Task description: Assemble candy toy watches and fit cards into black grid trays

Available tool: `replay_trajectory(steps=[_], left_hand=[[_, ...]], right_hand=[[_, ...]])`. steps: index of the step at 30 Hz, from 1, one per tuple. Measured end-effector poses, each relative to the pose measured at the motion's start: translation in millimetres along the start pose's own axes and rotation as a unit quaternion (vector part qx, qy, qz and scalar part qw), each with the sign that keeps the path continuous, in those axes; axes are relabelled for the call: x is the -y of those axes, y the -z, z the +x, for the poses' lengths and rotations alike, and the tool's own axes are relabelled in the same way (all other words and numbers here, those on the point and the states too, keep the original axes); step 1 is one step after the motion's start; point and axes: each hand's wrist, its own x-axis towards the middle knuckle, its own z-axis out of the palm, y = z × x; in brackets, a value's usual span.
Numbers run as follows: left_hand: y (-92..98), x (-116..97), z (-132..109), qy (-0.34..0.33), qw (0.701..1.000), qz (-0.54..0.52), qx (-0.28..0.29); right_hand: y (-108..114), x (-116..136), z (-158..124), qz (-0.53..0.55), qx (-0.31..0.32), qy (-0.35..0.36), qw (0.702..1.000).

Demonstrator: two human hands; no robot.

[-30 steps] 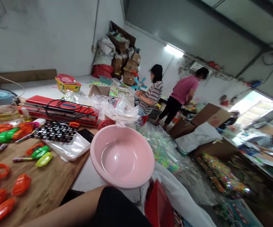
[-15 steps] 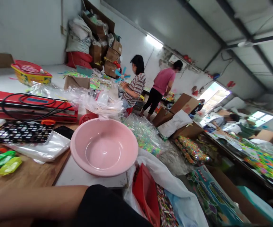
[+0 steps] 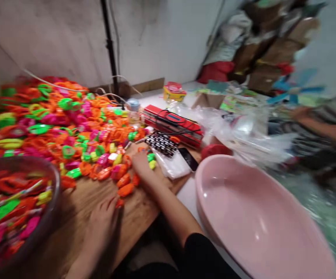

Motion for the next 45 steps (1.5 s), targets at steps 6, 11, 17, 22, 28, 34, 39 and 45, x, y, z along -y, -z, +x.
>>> replay_trajectory(steps=[6, 11, 17, 22, 28, 34, 39, 45], left_hand=[[6.4, 4.3, -8.7, 0.126, 0.980, -0.148, 0.031], [25.9, -1.7, -7.1, 0.344, 0.813, -0.459, 0.098], [60.1, -23.1, -11.1, 0.428, 0.674, -0.599, 0.062], [73.2, -34.2, -10.6, 0.415, 0.662, -0.624, -0.020], [71.7, -38.9, -9.9, 0.301, 0.826, -0.469, -0.083], [84.9, -45.9, -12.5, 0.231, 0.888, -0.392, -0.063], [89.5, -42.6, -18.4, 0.221, 0.917, -0.328, -0.058], [90.5, -44.1, -24.2, 0.188, 0.951, -0.241, -0.040]], right_hand=[[-28.2, -6.0, -4.8, 0.176, -0.046, -0.011, 0.983], [-23.6, -2.8, -43.4, 0.406, -0.049, 0.016, 0.913], [-19.3, 27.7, -98.3, 0.725, 0.018, 0.050, 0.687], [-13.5, 49.3, -132.7, 0.695, 0.041, 0.052, 0.716], [-2.2, 65.3, -142.6, 0.545, -0.100, 0.125, 0.823], [2.0, 67.9, -138.8, 0.414, -0.202, 0.237, 0.855], [2.4, 66.5, -143.0, 0.316, -0.200, 0.270, 0.887], [-1.8, 76.9, -148.5, 0.140, -0.152, 0.224, 0.952]])
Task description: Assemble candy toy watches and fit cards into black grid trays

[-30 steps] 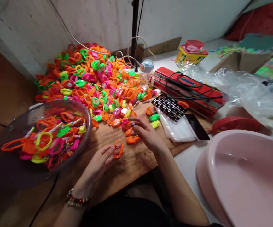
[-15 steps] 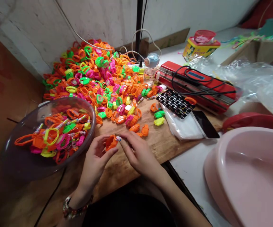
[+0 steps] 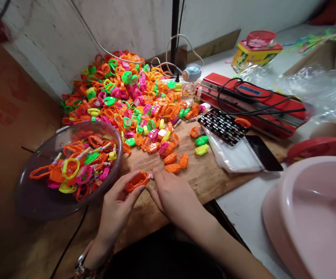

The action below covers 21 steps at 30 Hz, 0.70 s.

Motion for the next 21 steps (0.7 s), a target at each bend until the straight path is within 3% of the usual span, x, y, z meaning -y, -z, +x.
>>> replay_trajectory(steps=[4, 7, 9, 11, 21], left_hand=[[2.3, -11.5, 1.0, -0.056, 0.995, 0.074, -0.033], [7.6, -19.5, 7.0, -0.069, 0.991, 0.101, -0.057], [10.9, -22.4, 11.1, -0.063, 0.991, 0.104, -0.056], [12.9, -23.6, 13.5, -0.068, 0.991, 0.107, -0.046], [13.9, -23.0, 8.7, -0.146, 0.969, 0.192, -0.047]], right_hand=[[-13.7, 8.4, 0.4, -0.060, 0.051, 0.059, 0.995], [-14.6, 4.4, 3.0, -0.030, -0.010, 0.024, 0.999], [-9.5, -0.8, 5.8, -0.014, -0.076, -0.020, 0.997], [-3.9, -3.3, 8.6, -0.006, -0.113, -0.020, 0.993], [-1.8, 8.7, 9.5, -0.100, -0.096, 0.012, 0.990]])
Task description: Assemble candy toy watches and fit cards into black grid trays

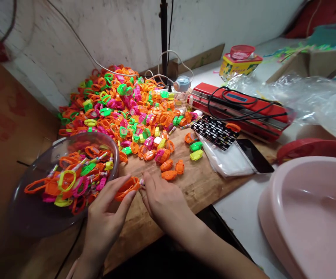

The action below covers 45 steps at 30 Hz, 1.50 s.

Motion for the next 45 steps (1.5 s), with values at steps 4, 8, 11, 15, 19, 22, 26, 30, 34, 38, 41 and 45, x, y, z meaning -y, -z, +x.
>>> replay_trajectory(steps=[4, 8, 11, 15, 19, 22, 26, 30, 34, 38, 41, 45], left_hand=[[0.9, 0.9, 1.8, -0.015, 1.000, 0.023, 0.009], [-1.1, 5.1, 2.0, -0.022, 0.999, 0.028, 0.003], [-3.3, 12.3, 0.0, -0.022, 0.999, 0.034, 0.010], [-4.1, 25.0, -0.9, -0.036, 0.998, 0.049, 0.010], [-1.9, 40.3, 0.3, -0.087, 0.993, 0.075, 0.024], [9.0, 52.5, 2.9, -0.125, 0.986, 0.111, 0.021], [42.1, 57.9, 14.6, -0.071, 0.944, 0.280, -0.159], [43.3, 50.3, 32.2, -0.042, 0.875, 0.386, -0.289], [-28.4, 52.1, 53.7, -0.161, 0.943, 0.283, -0.071], [-107.6, 60.4, 95.3, -0.003, 0.975, 0.212, 0.070], [-138.0, 65.3, 131.6, 0.044, 0.976, 0.200, 0.071], [-149.2, 68.3, 154.5, 0.053, 0.984, 0.145, 0.091]], right_hand=[[-0.8, 1.4, -0.6, -0.042, -0.010, -0.001, 0.999], [-1.3, 5.1, 2.5, -0.074, -0.017, 0.007, 0.997], [-3.6, 5.0, 6.9, -0.098, -0.028, 0.015, 0.995], [-15.9, 3.9, 7.0, -0.085, -0.032, 0.054, 0.994], [-37.7, 11.8, -3.4, -0.026, -0.060, 0.118, 0.991], [-44.5, 8.8, 2.7, 0.039, -0.023, 0.135, 0.990], [-38.6, -45.3, 55.6, 0.073, 0.135, 0.011, 0.988], [-56.6, -127.4, 118.7, -0.004, 0.178, -0.235, 0.956], [-96.4, -163.7, 140.4, -0.007, 0.197, -0.298, 0.934], [-121.5, -164.3, 136.5, -0.025, 0.170, -0.340, 0.924], [-125.6, -165.4, 137.3, -0.022, 0.151, -0.365, 0.918], [-116.4, -168.0, 138.8, 0.018, 0.120, -0.385, 0.915]])
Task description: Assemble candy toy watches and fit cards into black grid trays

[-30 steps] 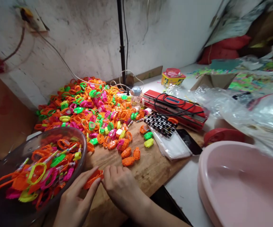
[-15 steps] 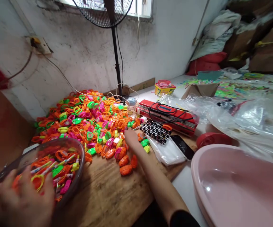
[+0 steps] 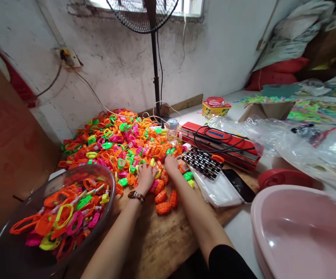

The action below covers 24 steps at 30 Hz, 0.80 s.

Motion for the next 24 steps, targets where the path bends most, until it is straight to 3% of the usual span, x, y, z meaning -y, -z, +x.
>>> replay_trajectory(steps=[6, 10, 12, 14, 16, 17, 18, 20, 24], left_hand=[[5.2, 5.4, -33.4, -0.038, 0.981, -0.186, 0.039], [18.2, 8.1, -66.6, 0.019, 0.939, -0.342, 0.011], [28.7, 6.0, -80.5, 0.058, 0.910, -0.410, 0.003], [40.9, 1.9, -92.0, 0.118, 0.840, -0.529, 0.032], [52.3, -3.4, -100.6, 0.188, 0.716, -0.666, 0.088], [56.7, -5.9, -103.9, 0.215, 0.655, -0.716, 0.107], [60.0, -8.2, -106.6, 0.230, 0.615, -0.745, 0.115], [63.5, -12.0, -110.9, 0.225, 0.613, -0.751, 0.097], [67.3, -18.3, -117.5, 0.187, 0.700, -0.687, 0.058]], right_hand=[[24.4, -20.2, -43.6, 0.142, -0.024, 0.063, 0.988], [39.2, -28.5, -98.7, 0.247, 0.003, 0.121, 0.961], [44.5, -26.8, -125.4, 0.332, 0.026, 0.137, 0.933], [47.9, -22.2, -146.7, 0.436, 0.044, 0.150, 0.886], [50.2, -16.5, -161.4, 0.498, 0.050, 0.163, 0.850], [51.4, -13.6, -166.7, 0.501, 0.047, 0.171, 0.847], [52.9, -10.9, -170.9, 0.495, 0.040, 0.179, 0.850], [57.2, -6.1, -177.6, 0.473, 0.024, 0.200, 0.858], [68.8, 0.5, -190.1, 0.438, 0.009, 0.225, 0.870]])
